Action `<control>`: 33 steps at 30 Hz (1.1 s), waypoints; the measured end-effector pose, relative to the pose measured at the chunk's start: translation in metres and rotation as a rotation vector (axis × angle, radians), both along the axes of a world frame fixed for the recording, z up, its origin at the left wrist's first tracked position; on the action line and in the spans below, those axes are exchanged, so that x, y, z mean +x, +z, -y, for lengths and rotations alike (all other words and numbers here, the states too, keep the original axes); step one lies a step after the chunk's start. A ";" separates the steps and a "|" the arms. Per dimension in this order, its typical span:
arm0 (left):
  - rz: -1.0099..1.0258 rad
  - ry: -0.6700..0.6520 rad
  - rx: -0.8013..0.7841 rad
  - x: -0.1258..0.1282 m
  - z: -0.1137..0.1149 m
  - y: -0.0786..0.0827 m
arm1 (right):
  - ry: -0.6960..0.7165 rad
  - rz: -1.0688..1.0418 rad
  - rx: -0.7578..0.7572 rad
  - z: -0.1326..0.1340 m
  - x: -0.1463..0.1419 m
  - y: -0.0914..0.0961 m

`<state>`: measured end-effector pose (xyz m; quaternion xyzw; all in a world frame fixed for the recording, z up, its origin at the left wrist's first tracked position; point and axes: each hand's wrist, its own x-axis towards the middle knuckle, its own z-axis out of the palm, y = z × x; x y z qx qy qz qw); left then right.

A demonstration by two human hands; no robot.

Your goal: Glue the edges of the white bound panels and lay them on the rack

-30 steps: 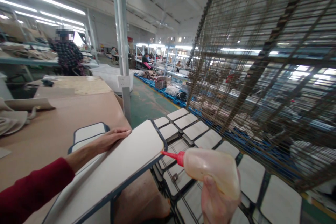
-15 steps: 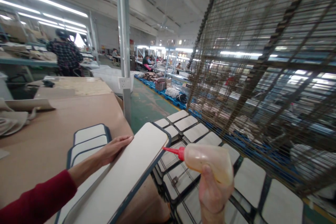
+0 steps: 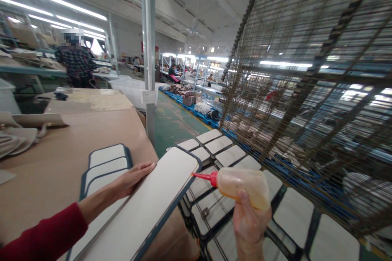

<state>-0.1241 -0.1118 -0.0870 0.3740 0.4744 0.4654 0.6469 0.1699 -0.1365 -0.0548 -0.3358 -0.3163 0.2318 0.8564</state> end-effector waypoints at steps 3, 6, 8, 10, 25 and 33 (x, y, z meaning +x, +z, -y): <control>0.002 -0.009 0.003 -0.001 0.000 -0.001 | 0.003 0.067 -0.015 -0.001 0.001 -0.007; 0.007 -0.005 0.001 -0.003 -0.001 -0.002 | 0.006 0.183 -0.029 -0.004 0.006 -0.015; 0.019 -0.005 -0.003 -0.003 -0.002 -0.003 | 0.005 0.247 -0.036 -0.006 0.009 -0.021; 0.033 -0.003 -0.013 -0.004 -0.002 -0.003 | 0.017 0.276 -0.046 -0.007 0.013 -0.026; 0.036 0.039 -0.050 -0.012 -0.012 -0.007 | -0.030 0.588 -0.013 -0.016 0.021 -0.052; 0.040 0.037 -0.050 -0.011 -0.021 -0.001 | -0.039 0.669 -0.011 -0.008 0.021 -0.047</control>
